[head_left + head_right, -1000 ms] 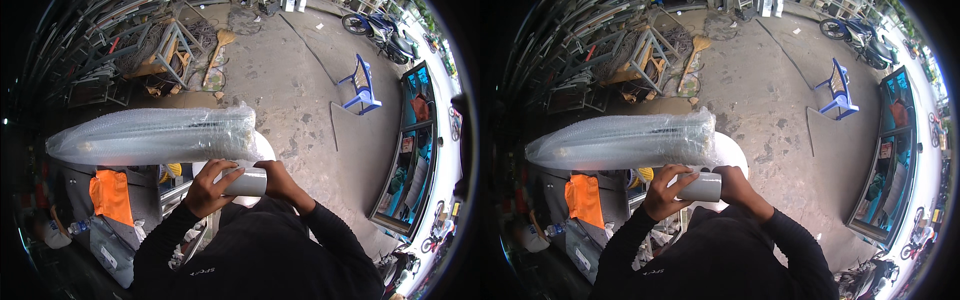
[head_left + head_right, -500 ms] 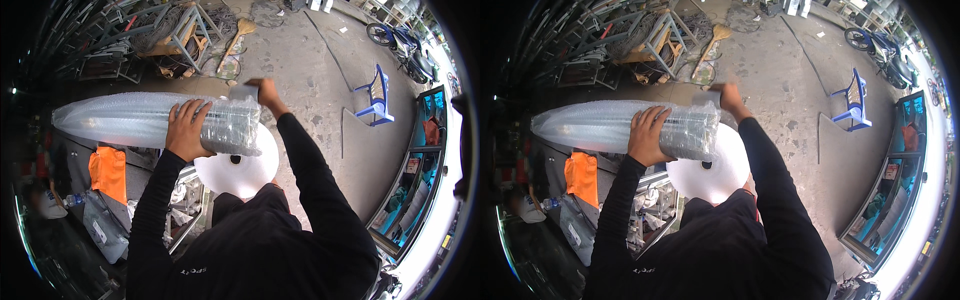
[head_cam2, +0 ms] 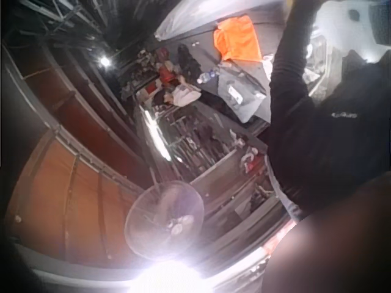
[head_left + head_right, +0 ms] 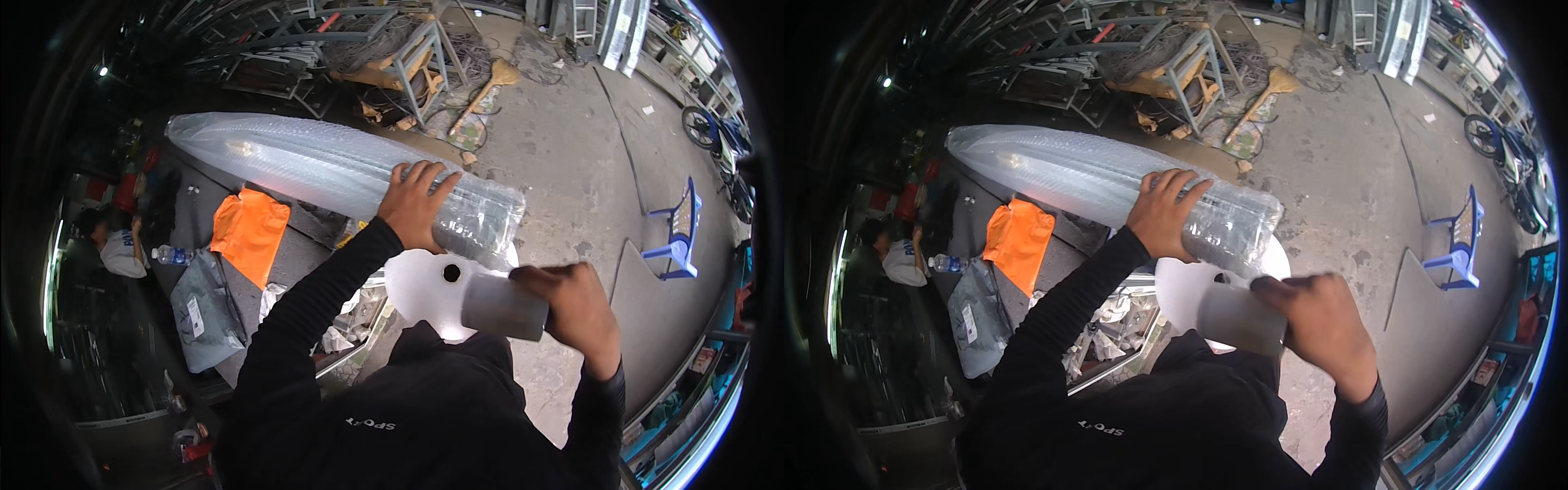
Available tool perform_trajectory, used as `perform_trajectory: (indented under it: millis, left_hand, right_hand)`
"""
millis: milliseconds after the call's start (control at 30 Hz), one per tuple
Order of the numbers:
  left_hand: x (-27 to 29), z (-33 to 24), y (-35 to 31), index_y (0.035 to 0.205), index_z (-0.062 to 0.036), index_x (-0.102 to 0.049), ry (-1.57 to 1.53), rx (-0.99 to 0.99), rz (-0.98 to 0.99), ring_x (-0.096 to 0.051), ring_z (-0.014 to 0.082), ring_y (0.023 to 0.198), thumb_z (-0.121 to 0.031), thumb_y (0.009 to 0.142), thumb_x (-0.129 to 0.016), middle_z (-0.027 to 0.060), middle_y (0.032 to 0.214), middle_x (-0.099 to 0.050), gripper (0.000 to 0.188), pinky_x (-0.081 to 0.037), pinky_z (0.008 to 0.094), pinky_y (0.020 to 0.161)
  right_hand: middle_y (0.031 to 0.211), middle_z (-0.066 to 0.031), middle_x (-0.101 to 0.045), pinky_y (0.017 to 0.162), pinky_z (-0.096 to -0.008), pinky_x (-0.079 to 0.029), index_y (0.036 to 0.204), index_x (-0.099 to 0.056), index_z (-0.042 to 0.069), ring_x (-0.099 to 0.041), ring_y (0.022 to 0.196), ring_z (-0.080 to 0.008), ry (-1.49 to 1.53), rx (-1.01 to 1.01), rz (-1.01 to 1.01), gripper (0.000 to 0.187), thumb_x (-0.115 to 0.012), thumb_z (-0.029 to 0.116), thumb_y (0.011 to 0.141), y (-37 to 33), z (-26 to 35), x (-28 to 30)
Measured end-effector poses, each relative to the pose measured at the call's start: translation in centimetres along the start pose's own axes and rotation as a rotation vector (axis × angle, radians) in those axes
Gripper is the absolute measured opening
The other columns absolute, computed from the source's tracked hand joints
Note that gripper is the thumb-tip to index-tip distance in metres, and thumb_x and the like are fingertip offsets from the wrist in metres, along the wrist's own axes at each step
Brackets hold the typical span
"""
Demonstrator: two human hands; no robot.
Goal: The person wraps a long metal frame with bubble wrap and secures it with clear packing tape. They smooth the wrap, fold edges, and apply tape along the length to hold the bubble wrap in place.
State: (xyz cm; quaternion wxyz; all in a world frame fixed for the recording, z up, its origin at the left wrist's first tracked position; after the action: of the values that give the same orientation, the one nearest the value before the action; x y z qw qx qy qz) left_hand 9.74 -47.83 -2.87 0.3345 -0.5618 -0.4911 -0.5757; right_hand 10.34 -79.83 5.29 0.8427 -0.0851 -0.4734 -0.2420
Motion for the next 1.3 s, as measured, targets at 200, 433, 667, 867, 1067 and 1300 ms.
perform_trajectory:
  millis: [200, 433, 667, 867, 1067, 1300]
  left_hand:
    - [1.0, -1.1, -0.6, 0.164, -0.0162, -0.057, -0.014, 0.045, 0.062, -0.048, 0.0370, 0.154, -0.056, 0.046, -0.108, 0.0145, 0.160, -0.056, 0.134, -0.030, 0.0604, 0.129]
    - [2.0, -1.6, -1.2, 0.168, -0.0200, -0.054, -0.092, 0.035, 0.102, -0.040, 0.0408, 0.163, -0.048, 0.052, -0.109, 0.0174, 0.169, -0.047, 0.131, -0.023, 0.0682, 0.136]
    - [5.6, -8.5, -7.1, 0.161, -0.0053, -0.060, -0.970, -0.208, 0.205, -0.067, 0.0459, 0.140, -0.048, 0.085, -0.098, 0.0247, 0.152, -0.064, 0.095, -0.052, 0.0563, 0.124]
    - [6.3, -7.1, -5.9, 0.153, -0.0101, -0.069, -0.790, -0.207, -0.010, -0.075, 0.0370, 0.122, -0.026, 0.077, -0.104, 0.0153, 0.137, -0.072, 0.086, -0.063, 0.0499, 0.103]
    - [6.6, 2.4, 2.6, 0.146, -0.0112, -0.072, -0.867, 0.105, -0.425, -0.067, 0.0412, 0.138, -0.041, 0.100, -0.081, 0.0184, 0.147, -0.070, 0.055, -0.044, 0.0548, 0.127]
    - [0.2, 4.8, 2.1, 0.114, -0.0079, -0.084, -0.067, 0.456, -0.054, -0.074, 0.0334, 0.124, -0.022, 0.106, -0.069, 0.0125, 0.119, -0.083, 0.022, -0.041, 0.0535, 0.131]
  right_hand:
    - [0.119, -0.0227, -0.086, 0.092, -0.0419, -0.067, 0.128, -0.084, 0.002, -0.087, 0.103, -0.0341, 0.405, -0.476, -0.416, 0.049, -0.094, 0.022, 0.085, 17.3, -21.0, -5.3]
    - [0.140, -0.0166, -0.079, 0.111, -0.0429, -0.059, 0.141, -0.074, -0.003, -0.075, 0.130, -0.0265, 1.062, -0.458, 0.112, 0.056, -0.091, 0.013, 0.089, -5.0, -11.8, -38.1]
    - [0.123, -0.0168, -0.084, 0.097, -0.0401, -0.064, 0.133, -0.076, -0.010, -0.078, 0.112, -0.0209, 1.398, -0.647, -0.139, 0.049, -0.092, 0.012, 0.092, -3.5, -0.3, -15.1]
    - [0.110, -0.0148, -0.081, 0.084, -0.0421, -0.067, 0.132, -0.080, 0.006, -0.084, 0.096, -0.0352, 0.087, -0.528, -0.104, 0.062, -0.096, 0.015, 0.072, 2.8, 0.1, -5.2]
    - [0.131, -0.0093, -0.081, 0.083, -0.0417, -0.071, 0.151, -0.074, 0.018, -0.084, 0.098, -0.0314, -0.123, 0.560, -0.347, 0.063, -0.079, 0.013, 0.088, 16.4, -5.6, 1.1]
    - [0.121, -0.0160, -0.082, 0.088, -0.0488, -0.069, 0.167, -0.061, 0.024, -0.082, 0.095, -0.0397, 0.032, 0.193, -0.173, 0.078, -0.085, 0.024, 0.093, 21.2, -21.5, -16.2]
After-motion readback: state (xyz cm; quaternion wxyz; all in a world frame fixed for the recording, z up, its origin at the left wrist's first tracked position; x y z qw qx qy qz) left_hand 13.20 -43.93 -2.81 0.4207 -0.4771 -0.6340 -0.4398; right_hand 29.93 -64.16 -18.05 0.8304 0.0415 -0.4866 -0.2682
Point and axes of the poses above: each hand's wrist, its own y-axis towards the middle knuckle, its own x-axis out of the back of the hand, z = x × y, the point moved 3 cm from there along y, towards the middle knuckle
